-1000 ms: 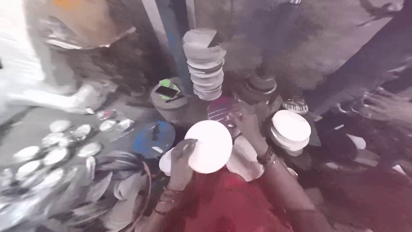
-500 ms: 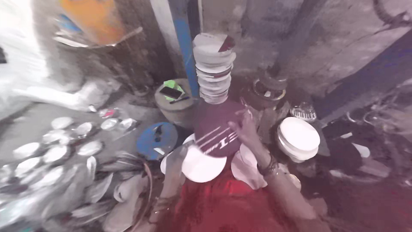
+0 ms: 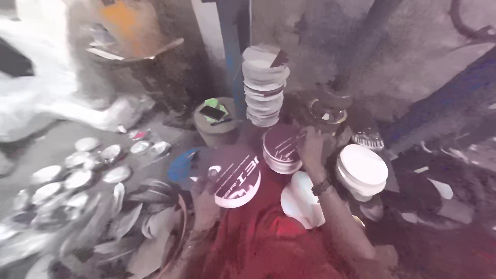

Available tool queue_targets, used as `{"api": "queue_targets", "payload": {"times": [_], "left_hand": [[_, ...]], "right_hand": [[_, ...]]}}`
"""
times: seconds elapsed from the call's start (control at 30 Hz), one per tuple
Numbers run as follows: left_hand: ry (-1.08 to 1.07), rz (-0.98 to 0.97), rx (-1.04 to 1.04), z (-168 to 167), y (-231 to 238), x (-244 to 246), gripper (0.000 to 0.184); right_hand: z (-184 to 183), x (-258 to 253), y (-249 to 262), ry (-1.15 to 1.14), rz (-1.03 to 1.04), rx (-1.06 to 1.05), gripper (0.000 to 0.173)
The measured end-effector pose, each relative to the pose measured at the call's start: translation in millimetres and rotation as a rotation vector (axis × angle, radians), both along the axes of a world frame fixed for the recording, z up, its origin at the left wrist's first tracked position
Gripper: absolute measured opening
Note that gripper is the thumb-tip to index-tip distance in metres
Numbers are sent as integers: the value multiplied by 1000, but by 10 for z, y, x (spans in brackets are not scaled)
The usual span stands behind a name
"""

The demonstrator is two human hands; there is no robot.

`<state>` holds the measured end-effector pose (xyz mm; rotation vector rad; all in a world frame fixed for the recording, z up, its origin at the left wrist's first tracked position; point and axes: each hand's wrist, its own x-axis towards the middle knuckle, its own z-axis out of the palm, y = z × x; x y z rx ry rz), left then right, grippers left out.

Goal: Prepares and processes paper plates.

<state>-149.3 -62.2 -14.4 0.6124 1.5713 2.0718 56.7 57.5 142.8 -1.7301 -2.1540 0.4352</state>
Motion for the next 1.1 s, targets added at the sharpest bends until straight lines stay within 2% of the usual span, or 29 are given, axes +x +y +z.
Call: {"api": "queue_targets", "payload": {"times": [0.03,0.07,0.13,0.17,0.23,0.3,0.37,0.43,0.53,0.57,0.67,0.73,0.77,0.83,0.9,0.93,0.97,1.07,1.1], "left_hand": [[1,-12,-18,5,15,46,17],[0,-21,-49,30,24,102,22],[-40,-29,-63,61,19,163,23],[-80,-39,-20,37,28,164,21],[-126,-60,60,-5,91,174,15],[-144,-75,86,18,119,192,12],[-143,-79,89,30,107,199,12],[-139,-80,54,68,91,190,14],[-197,-89,64,117,74,208,15],[-226,-107,83,139,66,236,16],[-164,-185,144,162,50,438,29],[-13,-296,130,150,18,598,56],[32,-341,122,148,4,661,62],[28,-370,163,150,-10,743,51],[9,-409,239,137,2,774,33],[24,-428,238,136,3,783,30],[50,-442,222,120,14,792,32],[234,-516,95,23,69,755,54],[260,-550,55,10,83,737,57]], "right_hand": [[-764,52,329,178,-42,460,35],[-1082,113,591,157,-61,482,48],[-1207,170,824,10,-25,211,74],[-1233,177,885,-16,-6,113,80],[-1404,223,1017,13,-35,183,82],[-1359,251,1029,34,-52,257,77],[-1244,254,985,187,-8,340,69],[-1141,263,932,435,61,443,59],[-939,292,697,940,160,354,49],[-905,284,586,1042,214,308,45],[-1016,197,176,964,309,244,47],[-1161,89,-90,907,374,169,50],[-1245,85,-135,929,453,119,53],[-1317,150,-159,1005,542,5,58],[-1317,241,-188,1070,548,-98,48],[-1312,278,-210,1078,567,-142,43],[-1326,309,-232,1056,576,-137,42],[-1410,342,-309,832,480,95,44],[-1417,348,-307,769,466,137,44]]}}
